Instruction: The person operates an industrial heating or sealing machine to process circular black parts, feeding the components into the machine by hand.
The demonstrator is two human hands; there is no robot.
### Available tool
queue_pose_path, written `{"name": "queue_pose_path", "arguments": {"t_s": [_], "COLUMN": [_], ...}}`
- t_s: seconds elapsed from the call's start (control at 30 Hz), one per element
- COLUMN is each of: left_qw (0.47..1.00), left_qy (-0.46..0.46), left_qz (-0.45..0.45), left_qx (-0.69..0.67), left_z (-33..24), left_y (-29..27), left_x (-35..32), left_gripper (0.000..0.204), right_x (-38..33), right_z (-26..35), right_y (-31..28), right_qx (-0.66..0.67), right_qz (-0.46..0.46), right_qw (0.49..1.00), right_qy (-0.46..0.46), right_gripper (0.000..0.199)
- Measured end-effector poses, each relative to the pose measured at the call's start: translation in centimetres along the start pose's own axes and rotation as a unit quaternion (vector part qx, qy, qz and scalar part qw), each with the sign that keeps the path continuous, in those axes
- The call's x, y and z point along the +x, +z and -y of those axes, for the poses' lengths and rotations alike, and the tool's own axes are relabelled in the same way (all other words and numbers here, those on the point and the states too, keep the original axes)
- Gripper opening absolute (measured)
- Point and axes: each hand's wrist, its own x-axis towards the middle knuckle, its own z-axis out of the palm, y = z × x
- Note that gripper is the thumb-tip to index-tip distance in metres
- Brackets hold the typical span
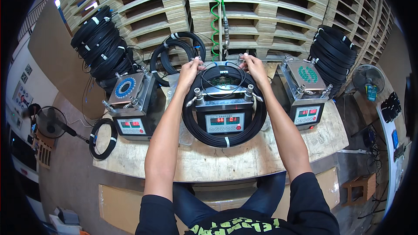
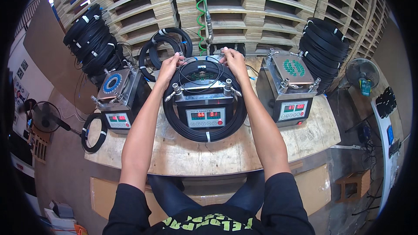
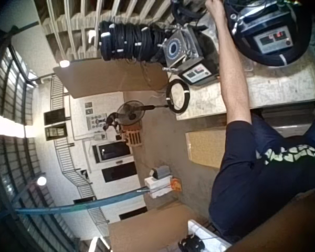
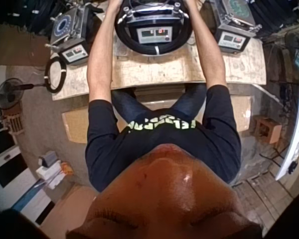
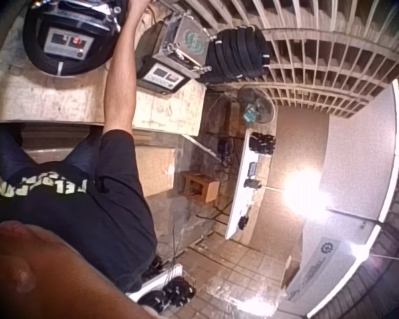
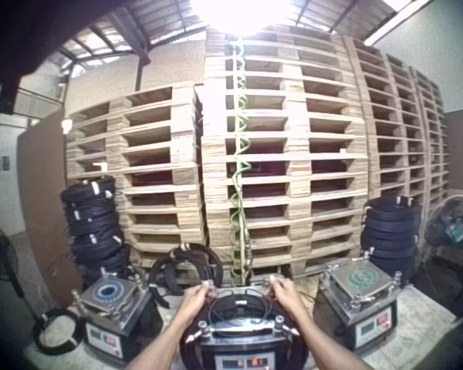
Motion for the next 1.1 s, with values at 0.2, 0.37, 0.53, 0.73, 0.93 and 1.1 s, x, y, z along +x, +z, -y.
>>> {"name": "queue_pose_path", "arguments": {"t_s": [0.2,0.37,0.53,0.73,0.93,1.1], "left_qw": [1.0,1.0,1.0,1.0,0.999,0.999], "left_qy": [0.0,0.004,0.006,0.007,0.008,-0.012], "left_qz": [0.005,-0.001,0.008,0.03,0.041,0.037], "left_qx": [-0.003,0.008,-0.002,0.001,0.014,0.003], "left_z": [-0.1,-0.2,-0.2,-0.8,-1.2,-1.5], "left_y": [-0.2,-0.1,-0.2,-0.2,-0.2,-0.1], "left_x": [0.0,-0.1,-0.1,-0.5,-0.9,-1.2], "left_gripper": [0.05,0.052,0.051,0.051,0.053,0.053], "right_x": [0.0,0.2,0.2,0.0,0.1,0.1], "right_z": [0.2,-0.3,-0.1,0.0,0.0,-0.2], "right_y": [0.1,-0.2,-0.2,0.0,-0.2,-0.3], "right_qx": [-0.02,-0.02,-0.013,0.009,-0.044,-0.029], "right_qz": [0.013,0.027,0.041,0.031,0.053,0.064], "right_qw": [1.0,0.999,0.999,0.999,0.998,0.998], "right_qy": [0.021,0.001,-0.003,0.006,0.0,-0.009], "right_gripper": [0.053,0.052,0.049,0.048,0.044,0.044]}}
